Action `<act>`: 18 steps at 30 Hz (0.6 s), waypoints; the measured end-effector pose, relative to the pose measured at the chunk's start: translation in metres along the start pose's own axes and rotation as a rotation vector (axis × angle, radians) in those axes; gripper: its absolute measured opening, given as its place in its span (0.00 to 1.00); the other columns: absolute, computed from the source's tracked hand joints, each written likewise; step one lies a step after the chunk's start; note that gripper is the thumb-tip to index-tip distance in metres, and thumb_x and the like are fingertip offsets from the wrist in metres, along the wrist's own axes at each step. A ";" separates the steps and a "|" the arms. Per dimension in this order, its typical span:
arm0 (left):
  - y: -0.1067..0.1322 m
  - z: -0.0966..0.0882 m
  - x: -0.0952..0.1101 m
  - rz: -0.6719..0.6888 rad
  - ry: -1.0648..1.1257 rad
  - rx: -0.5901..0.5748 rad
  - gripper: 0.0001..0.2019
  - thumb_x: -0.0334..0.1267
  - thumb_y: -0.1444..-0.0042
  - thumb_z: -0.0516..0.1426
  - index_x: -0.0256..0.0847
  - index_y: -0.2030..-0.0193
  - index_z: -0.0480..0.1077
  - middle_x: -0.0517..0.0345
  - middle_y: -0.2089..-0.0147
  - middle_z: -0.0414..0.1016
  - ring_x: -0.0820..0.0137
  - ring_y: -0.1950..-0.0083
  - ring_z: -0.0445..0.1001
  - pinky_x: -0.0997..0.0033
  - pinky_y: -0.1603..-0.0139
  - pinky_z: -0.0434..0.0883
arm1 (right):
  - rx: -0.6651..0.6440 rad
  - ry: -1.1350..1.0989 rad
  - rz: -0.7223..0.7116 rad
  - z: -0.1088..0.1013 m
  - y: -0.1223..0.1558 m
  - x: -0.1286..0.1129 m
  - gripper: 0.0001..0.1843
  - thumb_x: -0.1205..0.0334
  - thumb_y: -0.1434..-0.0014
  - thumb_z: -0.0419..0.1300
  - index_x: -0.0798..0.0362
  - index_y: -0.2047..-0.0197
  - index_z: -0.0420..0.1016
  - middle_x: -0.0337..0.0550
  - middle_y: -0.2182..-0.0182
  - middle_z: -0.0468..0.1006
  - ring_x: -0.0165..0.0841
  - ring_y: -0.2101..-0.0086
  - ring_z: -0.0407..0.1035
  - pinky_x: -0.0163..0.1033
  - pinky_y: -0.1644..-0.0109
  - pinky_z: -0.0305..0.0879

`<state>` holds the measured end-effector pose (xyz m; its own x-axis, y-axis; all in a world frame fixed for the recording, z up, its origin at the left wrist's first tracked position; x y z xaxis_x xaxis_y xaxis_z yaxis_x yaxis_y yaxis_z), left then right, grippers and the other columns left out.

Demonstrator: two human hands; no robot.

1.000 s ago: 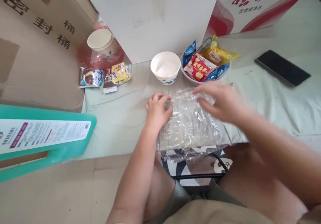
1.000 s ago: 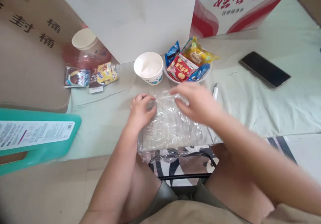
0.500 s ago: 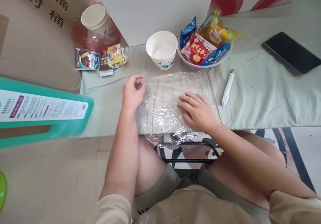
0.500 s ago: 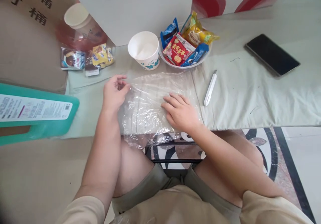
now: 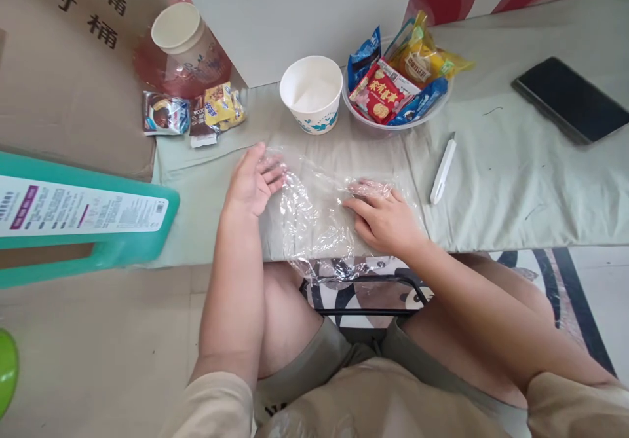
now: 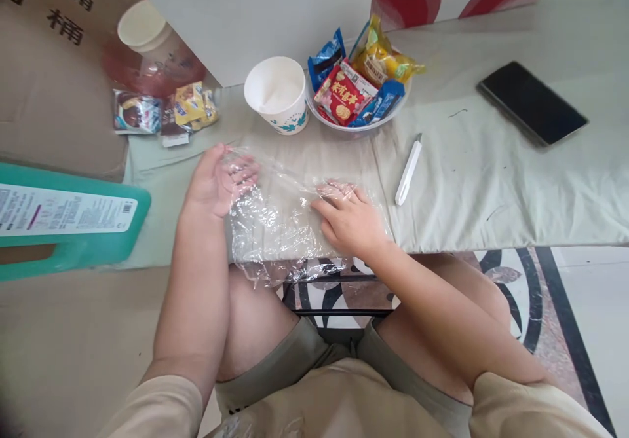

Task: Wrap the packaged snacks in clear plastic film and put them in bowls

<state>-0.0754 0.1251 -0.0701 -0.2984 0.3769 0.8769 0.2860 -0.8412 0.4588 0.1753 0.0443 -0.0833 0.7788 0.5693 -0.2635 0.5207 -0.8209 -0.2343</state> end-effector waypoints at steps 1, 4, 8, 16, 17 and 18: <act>0.006 0.003 -0.003 -0.065 -0.029 -0.046 0.20 0.50 0.49 0.68 0.44 0.57 0.67 0.52 0.61 0.81 0.64 0.63 0.82 0.70 0.67 0.77 | 0.008 0.007 0.002 0.000 0.000 -0.001 0.17 0.64 0.33 0.55 0.49 0.44 0.80 0.48 0.37 0.77 0.48 0.36 0.68 0.53 0.37 0.65; 0.019 0.010 -0.008 -0.121 -0.161 -0.133 0.23 0.43 0.52 0.68 0.42 0.52 0.68 0.51 0.64 0.83 0.65 0.66 0.82 0.75 0.73 0.72 | 0.039 0.009 0.005 -0.002 0.000 -0.002 0.15 0.64 0.34 0.57 0.48 0.49 0.82 0.49 0.29 0.67 0.50 0.32 0.63 0.56 0.35 0.64; 0.020 0.016 -0.006 -0.026 -0.260 -0.165 0.20 0.29 0.58 0.63 0.39 0.55 0.71 0.61 0.73 0.77 0.76 0.78 0.72 0.81 0.80 0.62 | 0.059 -0.027 0.040 -0.001 0.002 0.001 0.11 0.63 0.34 0.58 0.49 0.56 0.83 0.53 0.25 0.57 0.52 0.28 0.56 0.60 0.31 0.60; -0.002 -0.013 0.001 0.086 -0.274 0.117 0.06 0.31 0.50 0.61 0.41 0.65 0.70 0.62 0.75 0.74 0.78 0.76 0.71 0.82 0.75 0.67 | 0.088 -0.035 0.069 -0.001 0.004 0.002 0.12 0.63 0.36 0.62 0.45 0.52 0.84 0.49 0.24 0.57 0.58 0.26 0.50 0.67 0.29 0.52; -0.001 -0.012 0.000 0.048 -0.249 0.105 0.06 0.36 0.47 0.61 0.42 0.62 0.70 0.60 0.73 0.76 0.75 0.75 0.74 0.80 0.74 0.69 | 0.093 -0.032 0.077 -0.001 0.004 0.001 0.12 0.63 0.36 0.61 0.45 0.52 0.85 0.48 0.24 0.57 0.58 0.26 0.50 0.67 0.28 0.51; 0.001 -0.010 -0.001 0.010 -0.229 0.084 0.10 0.43 0.44 0.61 0.43 0.59 0.70 0.58 0.71 0.78 0.72 0.73 0.77 0.77 0.73 0.70 | 0.098 -0.030 0.084 -0.001 0.003 0.001 0.13 0.63 0.36 0.61 0.45 0.53 0.85 0.48 0.25 0.58 0.59 0.27 0.50 0.68 0.28 0.50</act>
<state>-0.0837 0.1201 -0.0722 -0.0831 0.4547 0.8868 0.3652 -0.8140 0.4516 0.1780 0.0418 -0.0831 0.8068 0.5007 -0.3137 0.4160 -0.8584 -0.3003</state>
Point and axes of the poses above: each hand's wrist, its own y-axis away from the middle knuckle, its own z-axis out of the palm, x = y × z, the point moved 5 cm from there along -y, towards the middle knuckle
